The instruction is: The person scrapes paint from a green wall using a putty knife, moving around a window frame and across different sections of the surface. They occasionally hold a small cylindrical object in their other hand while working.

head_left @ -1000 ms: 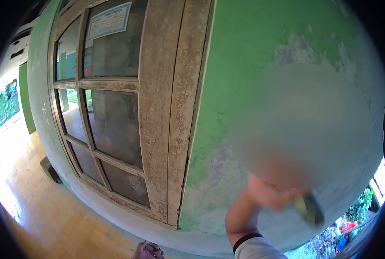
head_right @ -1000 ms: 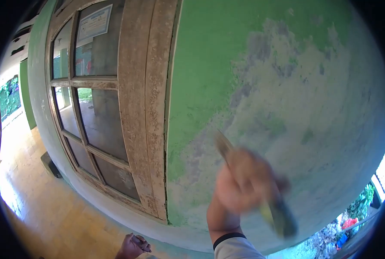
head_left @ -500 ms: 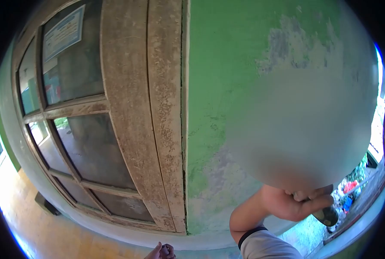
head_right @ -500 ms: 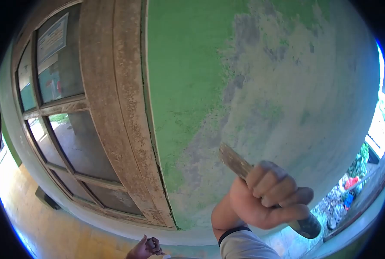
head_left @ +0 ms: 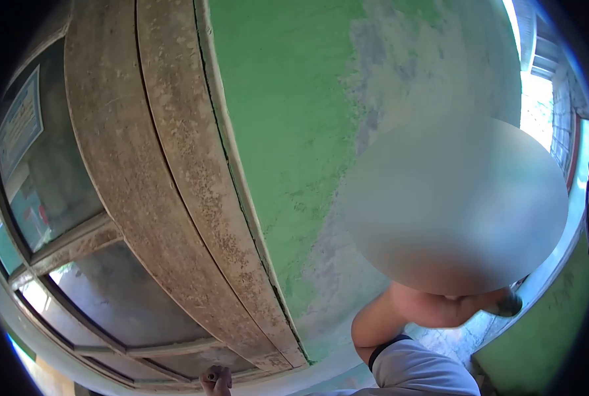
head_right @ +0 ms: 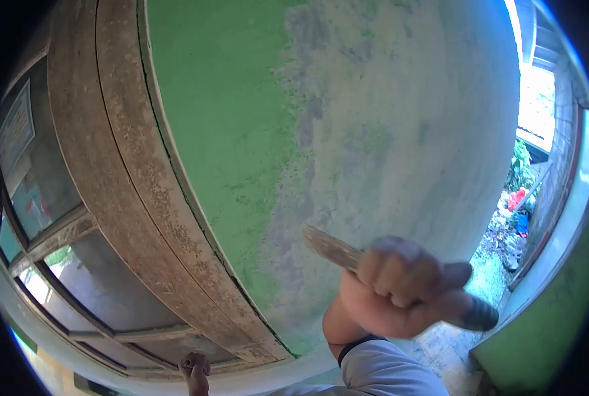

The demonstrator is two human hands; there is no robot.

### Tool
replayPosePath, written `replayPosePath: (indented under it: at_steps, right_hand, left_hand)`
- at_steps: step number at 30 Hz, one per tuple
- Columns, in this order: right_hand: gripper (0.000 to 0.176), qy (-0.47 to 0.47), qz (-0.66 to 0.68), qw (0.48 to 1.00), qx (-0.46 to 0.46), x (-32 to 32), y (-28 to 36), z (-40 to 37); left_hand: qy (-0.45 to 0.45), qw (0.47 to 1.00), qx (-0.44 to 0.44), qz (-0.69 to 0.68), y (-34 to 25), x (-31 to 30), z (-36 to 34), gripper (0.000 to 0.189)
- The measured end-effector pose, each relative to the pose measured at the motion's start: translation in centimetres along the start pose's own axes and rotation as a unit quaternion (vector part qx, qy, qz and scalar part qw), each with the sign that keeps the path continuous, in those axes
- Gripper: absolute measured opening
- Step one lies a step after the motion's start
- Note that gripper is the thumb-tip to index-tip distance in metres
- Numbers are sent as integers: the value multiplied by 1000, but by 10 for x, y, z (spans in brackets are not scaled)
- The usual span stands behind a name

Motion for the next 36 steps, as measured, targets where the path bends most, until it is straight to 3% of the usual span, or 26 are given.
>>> replayPosePath:
  at_steps: [2, 5, 7, 9, 12, 14, 15, 18, 20, 22, 24, 25, 27, 29, 30, 32, 33, 36]
  right_hand:
    - [31, 8, -40, 999, -32, 2, -9, -3]
    - [32, -39, -20, 995, 94, -10, -41, -4]
    - [30, -30, -18, 998, 45, -7, -13, -1]
    - [28, 9, -28, 999, -13, -9, 3, 4]
    - [32, -44, -33, 998, 43, -25, -35, -1]
    - [32, -67, -23, 996, 51, -20, -18, 1]
    - [29, -54, -27, 998, 13, -17, 1, 2]
    - [27, 2, -50, 997, -55, -13, 1, 11]
    - [33, -52, -40, 998, 16, -31, -33, 8]
    - [33, -79, -11, 995, 59, -26, -24, 11]
    - [27, -46, 17, 999, -7, -17, -1, 9]
    - [26, 3, -40, 999, -29, -14, 6, 13]
    - [29, -14, -38, 999, -8, -21, -24, 13]
    - [31, -45, -9, 996, 74, -24, -30, 14]
    - [31, -48, 3, 995, 82, -25, -20, 17]
    - [24, -10, 12, 1000, -14, -25, 9, 19]
    - [23, -10, -31, 999, -31, -26, 15, 21]
    - [30, -55, -38, 997, 44, -35, -31, 12]
  left_hand:
    - [-7, 1000, 14, 8, -9, 9, 7, 17]
    - [-25, 998, 42, 28, -13, 11, 18, 11]
    - [62, 995, 66, 43, 2, 17, 34, 11]
    - [73, 994, 60, 46, -3, 22, 38, 12]
    - [99, 994, 37, 40, 9, 14, 41, 10]
    - [103, 994, 30, 34, 17, 13, 44, 7]
    - [103, 994, 31, 32, 17, 15, 45, 7]
    - [52, 997, 52, 34, 12, 19, 42, 7]
    - [63, 997, 33, 4, 20, 15, 45, 6]
    - [42, 999, 32, 1, 11, 23, 39, 7]
    - [15, 999, 36, -6, 7, 26, 33, 9]
    - [-11, 999, 32, -23, 8, 27, 31, 12]
    - [-51, 998, 23, -39, 3, 32, 11, 16]
    - [-89, 988, -74, -106, -9, 48, -17, 25]
    - [-103, 987, -70, -107, -9, 48, -26, 25]
    - [-28, 999, -25, -13, -12, 53, -43, 23]
    - [-42, 999, -22, -13, -13, 56, -50, 23]
    - [-84, 996, -2, -40, -22, 71, -72, 33]
Point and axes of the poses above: each hand's wrist, its own z-axis towards the middle knuckle, its own x-axis out of the palm, y = z × x, the point moved 4 cm from there along z, towards the middle knuckle, and after that the axes turned 7 degrees about -y, right-handed, at the moved point
